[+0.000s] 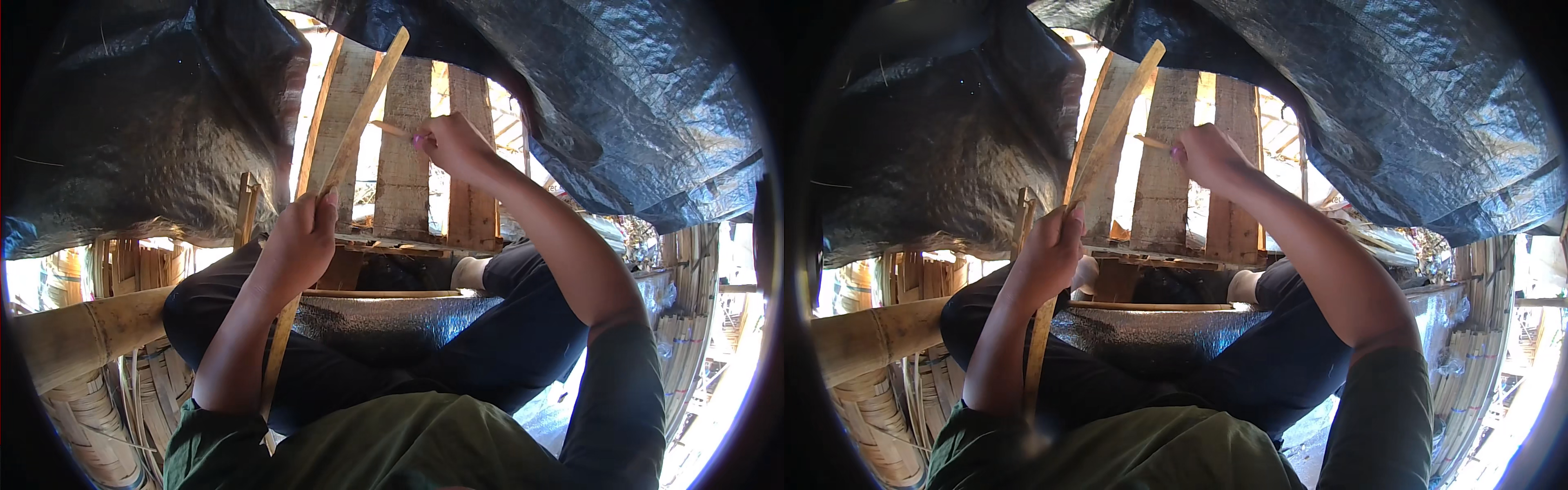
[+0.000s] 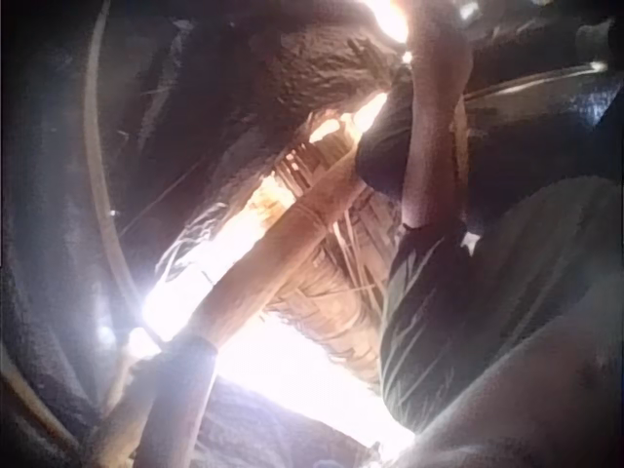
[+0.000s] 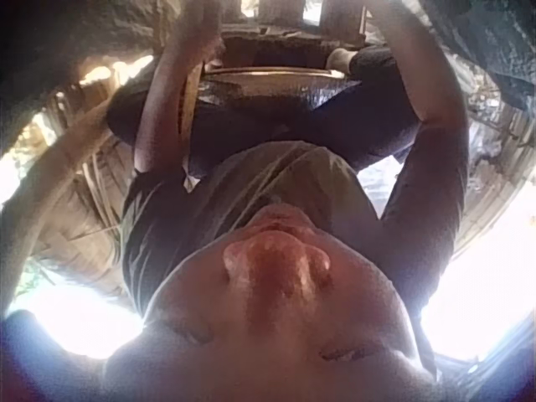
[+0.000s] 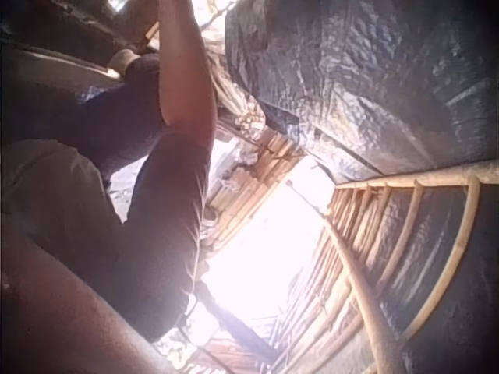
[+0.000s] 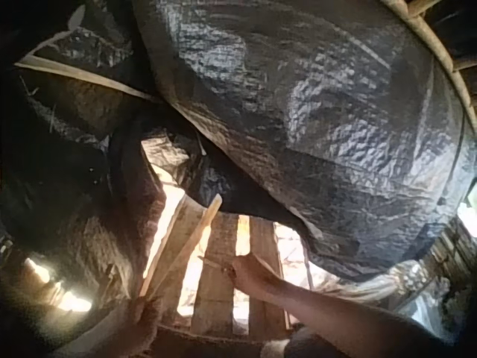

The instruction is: The person scrapes a bamboo strip with a knife, repositions a wooden crate, and trims and cuts additional bamboo strips using the knife.

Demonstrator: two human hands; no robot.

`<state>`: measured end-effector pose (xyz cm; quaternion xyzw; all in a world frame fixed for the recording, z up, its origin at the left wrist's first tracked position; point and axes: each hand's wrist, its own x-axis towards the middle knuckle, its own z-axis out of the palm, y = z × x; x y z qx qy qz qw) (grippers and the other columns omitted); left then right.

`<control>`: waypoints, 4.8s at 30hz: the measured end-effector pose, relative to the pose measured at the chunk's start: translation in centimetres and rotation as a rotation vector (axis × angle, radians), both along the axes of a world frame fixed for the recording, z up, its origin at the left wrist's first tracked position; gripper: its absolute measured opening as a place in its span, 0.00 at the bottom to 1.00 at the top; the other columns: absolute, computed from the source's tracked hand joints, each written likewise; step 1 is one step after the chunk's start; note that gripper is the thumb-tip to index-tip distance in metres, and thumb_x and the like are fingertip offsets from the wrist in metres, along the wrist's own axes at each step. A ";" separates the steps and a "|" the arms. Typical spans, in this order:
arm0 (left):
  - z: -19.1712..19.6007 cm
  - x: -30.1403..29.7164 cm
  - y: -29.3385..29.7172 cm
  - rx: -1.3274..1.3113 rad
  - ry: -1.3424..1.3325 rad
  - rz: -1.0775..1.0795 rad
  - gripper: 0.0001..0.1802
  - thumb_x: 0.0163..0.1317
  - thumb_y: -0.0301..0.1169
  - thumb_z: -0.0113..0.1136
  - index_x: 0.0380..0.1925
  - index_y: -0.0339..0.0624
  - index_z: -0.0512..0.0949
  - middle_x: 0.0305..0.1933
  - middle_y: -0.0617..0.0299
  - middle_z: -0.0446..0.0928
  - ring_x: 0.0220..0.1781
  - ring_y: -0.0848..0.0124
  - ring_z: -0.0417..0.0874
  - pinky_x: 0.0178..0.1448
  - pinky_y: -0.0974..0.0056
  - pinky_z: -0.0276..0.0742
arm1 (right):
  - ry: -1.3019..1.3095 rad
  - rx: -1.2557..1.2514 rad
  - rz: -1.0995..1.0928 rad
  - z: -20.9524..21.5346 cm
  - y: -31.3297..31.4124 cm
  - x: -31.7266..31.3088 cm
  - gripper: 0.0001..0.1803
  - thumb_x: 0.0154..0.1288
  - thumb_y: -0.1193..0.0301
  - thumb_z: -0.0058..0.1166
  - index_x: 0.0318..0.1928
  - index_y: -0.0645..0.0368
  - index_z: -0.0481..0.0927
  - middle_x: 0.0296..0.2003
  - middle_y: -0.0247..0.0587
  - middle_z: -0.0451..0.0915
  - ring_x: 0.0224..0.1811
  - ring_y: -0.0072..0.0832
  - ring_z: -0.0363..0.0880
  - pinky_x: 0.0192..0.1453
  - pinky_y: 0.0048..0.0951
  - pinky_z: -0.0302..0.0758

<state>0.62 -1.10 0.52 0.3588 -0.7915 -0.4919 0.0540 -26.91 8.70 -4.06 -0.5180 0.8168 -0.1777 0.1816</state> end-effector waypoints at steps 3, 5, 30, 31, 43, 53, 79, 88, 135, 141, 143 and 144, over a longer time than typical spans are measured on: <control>0.4 -0.1 0.2 -0.027 0.005 -0.012 0.21 0.77 0.37 0.47 0.30 0.30 0.73 0.19 0.44 0.72 0.21 0.50 0.76 0.31 0.51 0.68 | 0.244 0.006 -0.179 -1.5 -0.8 -4.7 0.07 0.64 0.76 0.57 0.40 0.66 0.85 0.36 0.58 0.85 0.35 0.46 0.86 0.42 0.40 0.82; 0.6 0.0 0.1 -0.047 -0.010 -0.017 0.21 0.77 0.38 0.46 0.30 0.30 0.73 0.20 0.44 0.73 0.22 0.50 0.76 0.31 0.50 0.68 | 0.429 -0.025 -0.407 -1.0 -1.5 -6.3 0.08 0.63 0.74 0.57 0.35 0.68 0.84 0.36 0.61 0.84 0.36 0.49 0.86 0.44 0.43 0.82; -4.2 -1.3 2.2 -0.076 -0.078 -0.218 0.20 0.76 0.36 0.46 0.34 0.26 0.74 0.27 0.33 0.78 0.32 0.39 0.82 0.36 0.45 0.74 | -0.106 -0.012 -0.011 6.3 1.3 9.4 0.07 0.70 0.78 0.47 0.45 0.71 0.70 0.30 0.67 0.79 0.37 0.55 0.85 0.38 0.50 0.77; -4.3 -1.5 2.4 -0.087 -0.060 -0.238 0.20 0.76 0.36 0.47 0.34 0.25 0.74 0.26 0.33 0.77 0.31 0.39 0.82 0.35 0.45 0.74 | -0.109 -0.007 -0.012 5.7 2.0 10.1 0.07 0.70 0.78 0.47 0.45 0.71 0.70 0.30 0.67 0.79 0.37 0.55 0.85 0.38 0.50 0.77; -4.9 0.3 4.9 -0.342 -0.143 -0.350 0.17 0.68 0.26 0.53 0.49 0.21 0.68 0.26 0.46 0.79 0.30 0.56 0.86 0.32 0.57 0.83 | 0.171 0.101 0.270 1.8 4.8 12.6 0.08 0.69 0.74 0.50 0.38 0.67 0.68 0.21 0.53 0.78 0.23 0.46 0.83 0.26 0.41 0.80; -4.6 -0.6 6.1 -0.519 -0.318 -0.366 0.06 0.70 0.29 0.52 0.38 0.37 0.69 0.23 0.55 0.81 0.25 0.62 0.87 0.26 0.64 0.84 | 0.554 0.238 0.430 1.3 5.7 12.2 0.11 0.75 0.67 0.48 0.35 0.60 0.70 0.18 0.39 0.76 0.17 0.30 0.81 0.19 0.28 0.78; -5.1 -0.1 6.0 -0.449 -0.234 -0.361 0.04 0.68 0.25 0.52 0.38 0.37 0.69 0.24 0.53 0.82 0.29 0.59 0.88 0.28 0.59 0.84 | 0.299 0.230 0.287 1.5 4.7 9.6 0.08 0.68 0.71 0.53 0.43 0.61 0.73 0.19 0.49 0.80 0.21 0.43 0.85 0.28 0.42 0.81; -4.6 -0.3 5.9 -0.416 -0.302 -0.392 0.07 0.68 0.25 0.52 0.42 0.34 0.70 0.23 0.54 0.81 0.28 0.62 0.88 0.28 0.59 0.84 | 0.390 0.116 0.227 1.0 4.5 5.4 0.14 0.63 0.78 0.53 0.50 0.60 0.74 0.20 0.44 0.81 0.22 0.39 0.84 0.29 0.42 0.79; -11.6 -4.1 -7.4 -0.284 -0.363 0.015 0.32 0.69 0.56 0.50 0.42 0.30 0.79 0.37 0.39 0.83 0.45 0.48 0.86 0.50 0.53 0.79 | -1.171 -0.086 -0.784 -14.2 11.8 -8.6 0.48 0.62 0.32 0.50 0.67 0.58 0.70 0.58 0.49 0.78 0.57 0.35 0.80 0.56 0.41 0.78; -13.7 -4.9 -8.9 0.124 -0.284 0.147 0.29 0.74 0.54 0.47 0.46 0.35 0.79 0.27 0.63 0.77 0.30 0.75 0.77 0.37 0.61 0.72 | -1.291 0.006 -0.755 -13.4 10.9 -8.7 0.54 0.62 0.31 0.49 0.77 0.53 0.54 0.75 0.52 0.56 0.76 0.41 0.57 0.76 0.50 0.57; -14.9 -4.8 -9.4 0.353 -0.192 0.244 0.34 0.71 0.57 0.50 0.43 0.30 0.80 0.29 0.59 0.81 0.33 0.70 0.81 0.40 0.60 0.76 | -1.196 0.001 -0.778 -13.5 10.8 -8.0 0.55 0.61 0.31 0.50 0.77 0.54 0.53 0.76 0.52 0.53 0.77 0.42 0.53 0.77 0.50 0.54; -15.1 -4.9 -9.3 0.353 -0.189 0.241 0.34 0.71 0.57 0.50 0.43 0.30 0.80 0.29 0.59 0.81 0.33 0.70 0.81 0.40 0.60 0.76 | -1.099 -0.001 -0.804 -13.6 11.0 -7.9 0.57 0.61 0.31 0.51 0.78 0.56 0.51 0.77 0.52 0.51 0.79 0.44 0.50 0.78 0.50 0.51</control>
